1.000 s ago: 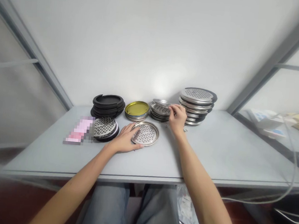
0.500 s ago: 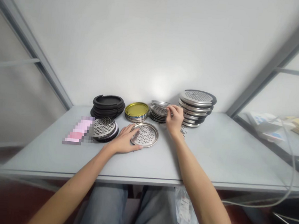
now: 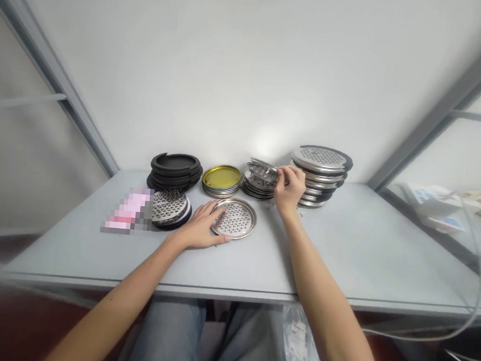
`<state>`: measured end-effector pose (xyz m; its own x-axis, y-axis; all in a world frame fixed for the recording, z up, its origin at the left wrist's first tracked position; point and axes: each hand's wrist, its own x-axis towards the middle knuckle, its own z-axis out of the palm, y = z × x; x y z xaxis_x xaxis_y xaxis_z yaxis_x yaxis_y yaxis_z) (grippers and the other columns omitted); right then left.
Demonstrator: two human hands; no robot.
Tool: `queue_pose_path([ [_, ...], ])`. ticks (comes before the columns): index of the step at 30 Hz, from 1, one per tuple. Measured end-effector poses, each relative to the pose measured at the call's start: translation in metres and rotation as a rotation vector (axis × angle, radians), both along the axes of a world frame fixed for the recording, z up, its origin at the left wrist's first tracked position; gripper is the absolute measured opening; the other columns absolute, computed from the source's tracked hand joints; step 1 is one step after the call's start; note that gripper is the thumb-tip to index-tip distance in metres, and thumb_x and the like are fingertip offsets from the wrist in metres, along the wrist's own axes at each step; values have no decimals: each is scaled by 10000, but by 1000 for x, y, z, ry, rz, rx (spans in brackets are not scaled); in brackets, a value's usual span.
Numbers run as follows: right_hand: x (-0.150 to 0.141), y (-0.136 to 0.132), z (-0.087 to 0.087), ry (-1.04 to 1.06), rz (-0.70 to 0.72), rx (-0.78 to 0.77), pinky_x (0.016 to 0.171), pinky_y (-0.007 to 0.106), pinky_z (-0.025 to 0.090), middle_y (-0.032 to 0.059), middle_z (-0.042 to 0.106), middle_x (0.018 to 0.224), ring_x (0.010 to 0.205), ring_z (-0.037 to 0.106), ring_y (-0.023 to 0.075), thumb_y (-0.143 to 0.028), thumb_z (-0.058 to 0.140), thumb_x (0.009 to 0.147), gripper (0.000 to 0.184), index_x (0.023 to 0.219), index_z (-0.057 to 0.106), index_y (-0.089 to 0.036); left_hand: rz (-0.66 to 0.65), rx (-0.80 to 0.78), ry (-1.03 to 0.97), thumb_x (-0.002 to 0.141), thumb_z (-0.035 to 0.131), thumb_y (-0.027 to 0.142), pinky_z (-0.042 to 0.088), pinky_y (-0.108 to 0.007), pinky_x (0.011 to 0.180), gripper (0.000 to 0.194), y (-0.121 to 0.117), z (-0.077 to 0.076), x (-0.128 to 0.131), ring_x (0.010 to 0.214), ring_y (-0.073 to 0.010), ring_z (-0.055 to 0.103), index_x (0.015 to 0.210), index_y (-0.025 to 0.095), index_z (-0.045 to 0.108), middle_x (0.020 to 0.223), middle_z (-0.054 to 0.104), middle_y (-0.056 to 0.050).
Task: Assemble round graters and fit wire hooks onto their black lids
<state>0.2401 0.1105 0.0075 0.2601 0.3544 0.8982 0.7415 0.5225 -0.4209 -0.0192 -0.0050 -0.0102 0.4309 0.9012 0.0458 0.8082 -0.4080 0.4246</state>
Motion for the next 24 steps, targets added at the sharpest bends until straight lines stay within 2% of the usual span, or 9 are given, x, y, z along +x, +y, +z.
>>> queue_pose_path([
  [9, -5, -1, -10, -269, 41, -108, 921, 487, 386, 62, 697, 917, 988, 557, 273, -276, 529, 881, 156, 894, 682, -251, 2, 5, -23, 699, 550, 753, 122, -502, 1157, 962, 0, 0, 0, 1446, -343, 76, 1450, 207, 294, 1573, 122, -146],
  [15, -2, -4, -12, -393, 84, -174, 843, 422, 416, 67, 706, 870, 892, 576, 245, -302, 513, 901, 183, 928, 676, -224, -1, -4, -34, 701, 549, 755, 110, -507, 1159, 968, 1, -1, -1, 1447, -347, 62, 1450, 197, 295, 1573, 109, -158],
  [21, 0, -7, -16, -455, 170, -218, 856, 443, 430, 73, 701, 895, 930, 558, 262, -311, 572, 863, 187, 976, 688, -217, 0, 6, -49, 700, 558, 749, 115, -515, 1157, 948, 1, -1, -1, 1446, -348, 76, 1440, 210, 313, 1572, 122, -149],
  [24, 1, -8, -16, -439, 172, -207, 871, 459, 434, 73, 688, 928, 948, 550, 262, -322, 610, 839, 162, 926, 708, -225, 0, -1, -46, 702, 559, 747, 107, -510, 1159, 945, 0, -1, 0, 1447, -342, 70, 1441, 212, 313, 1573, 121, -146],
])
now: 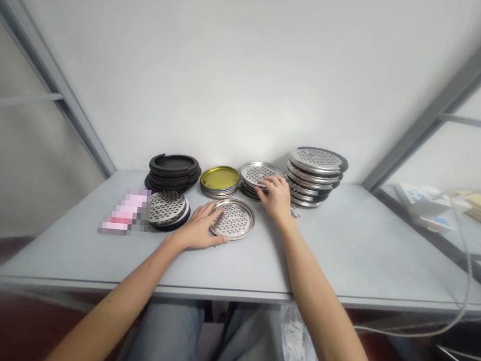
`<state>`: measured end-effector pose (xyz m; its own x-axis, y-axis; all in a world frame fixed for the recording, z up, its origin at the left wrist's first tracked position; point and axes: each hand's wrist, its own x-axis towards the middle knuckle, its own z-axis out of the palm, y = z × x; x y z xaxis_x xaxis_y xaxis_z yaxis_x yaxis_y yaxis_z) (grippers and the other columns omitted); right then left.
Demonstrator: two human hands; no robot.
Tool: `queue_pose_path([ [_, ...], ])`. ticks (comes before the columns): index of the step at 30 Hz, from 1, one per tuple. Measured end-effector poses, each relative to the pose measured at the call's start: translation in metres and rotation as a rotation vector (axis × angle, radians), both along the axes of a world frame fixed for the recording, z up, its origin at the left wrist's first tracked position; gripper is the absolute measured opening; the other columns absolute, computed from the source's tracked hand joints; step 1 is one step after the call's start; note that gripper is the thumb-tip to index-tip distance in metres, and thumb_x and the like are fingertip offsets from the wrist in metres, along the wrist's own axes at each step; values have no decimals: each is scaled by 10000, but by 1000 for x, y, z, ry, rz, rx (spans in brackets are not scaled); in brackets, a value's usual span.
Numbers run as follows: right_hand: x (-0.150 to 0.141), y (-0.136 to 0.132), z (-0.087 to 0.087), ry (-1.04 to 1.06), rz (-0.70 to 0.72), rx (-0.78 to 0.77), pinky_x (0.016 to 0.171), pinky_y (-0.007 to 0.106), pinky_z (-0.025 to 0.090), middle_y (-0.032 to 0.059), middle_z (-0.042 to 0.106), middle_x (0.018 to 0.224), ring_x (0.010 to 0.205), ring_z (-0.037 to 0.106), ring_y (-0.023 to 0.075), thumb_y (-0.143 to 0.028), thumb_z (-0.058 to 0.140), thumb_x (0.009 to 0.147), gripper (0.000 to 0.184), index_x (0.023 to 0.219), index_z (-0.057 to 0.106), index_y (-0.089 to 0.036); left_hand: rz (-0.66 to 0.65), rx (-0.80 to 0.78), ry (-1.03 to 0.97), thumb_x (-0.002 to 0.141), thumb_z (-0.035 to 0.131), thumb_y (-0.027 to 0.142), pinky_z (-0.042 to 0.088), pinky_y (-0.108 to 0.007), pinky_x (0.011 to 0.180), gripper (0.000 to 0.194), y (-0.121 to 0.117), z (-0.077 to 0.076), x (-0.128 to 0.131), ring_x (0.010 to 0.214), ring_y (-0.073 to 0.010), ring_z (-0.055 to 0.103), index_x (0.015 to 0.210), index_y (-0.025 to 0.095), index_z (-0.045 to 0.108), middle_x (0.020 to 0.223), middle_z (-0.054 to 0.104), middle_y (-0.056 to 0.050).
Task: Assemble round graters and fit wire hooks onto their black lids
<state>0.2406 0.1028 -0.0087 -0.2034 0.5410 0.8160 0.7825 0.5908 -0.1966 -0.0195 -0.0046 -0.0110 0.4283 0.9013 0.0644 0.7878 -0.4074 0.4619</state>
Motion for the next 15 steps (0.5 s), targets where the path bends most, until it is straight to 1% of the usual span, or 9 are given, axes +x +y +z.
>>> queue_pose_path([
  [3, 0, -1, 0, 3, 6, 4, 875, 467, 438, 67, 682, 923, 948, 550, 258, -312, 615, 839, 133, 857, 723, -236, 3, -10, 9, 701, 551, 751, 99, -505, 1161, 948, 0, 0, 0, 1449, -340, 60, 1446, 217, 305, 1577, 110, -137],
  [7, 0, -1, 1, -4, 45, 3, 866, 453, 456, 64, 687, 921, 945, 556, 252, -299, 614, 843, 135, 852, 731, -231, 3, -13, 31, 705, 515, 772, 88, -500, 1163, 975, 0, 0, 0, 1449, -344, 51, 1455, 193, 289, 1577, 93, -150],
  [10, 0, 0, 0, 37, 58, -6, 858, 460, 465, 62, 692, 920, 930, 567, 251, -287, 619, 837, 132, 831, 736, -227, -4, -14, 44, 712, 499, 779, 86, -501, 1164, 981, 0, 1, 0, 1449, -342, 42, 1465, 194, 270, 1579, 81, -148],
  [12, 0, 1, 1, 72, 58, -16, 854, 464, 467, 60, 696, 914, 917, 579, 250, -284, 624, 833, 128, 820, 738, -226, -11, -15, 40, 717, 503, 772, 87, -504, 1163, 994, -1, 2, 0, 1449, -342, 45, 1486, 211, 214, 1581, 78, -141],
  [15, 1, 2, 2, 94, 65, -20, 849, 438, 468, 55, 706, 905, 894, 589, 237, -281, 629, 836, 125, 818, 741, -227, -22, 0, 31, 734, 509, 751, 87, -502, 1163, 1020, -2, 3, 2, 1448, -340, 55, 1510, 220, 112, 1579, 85, -144],
])
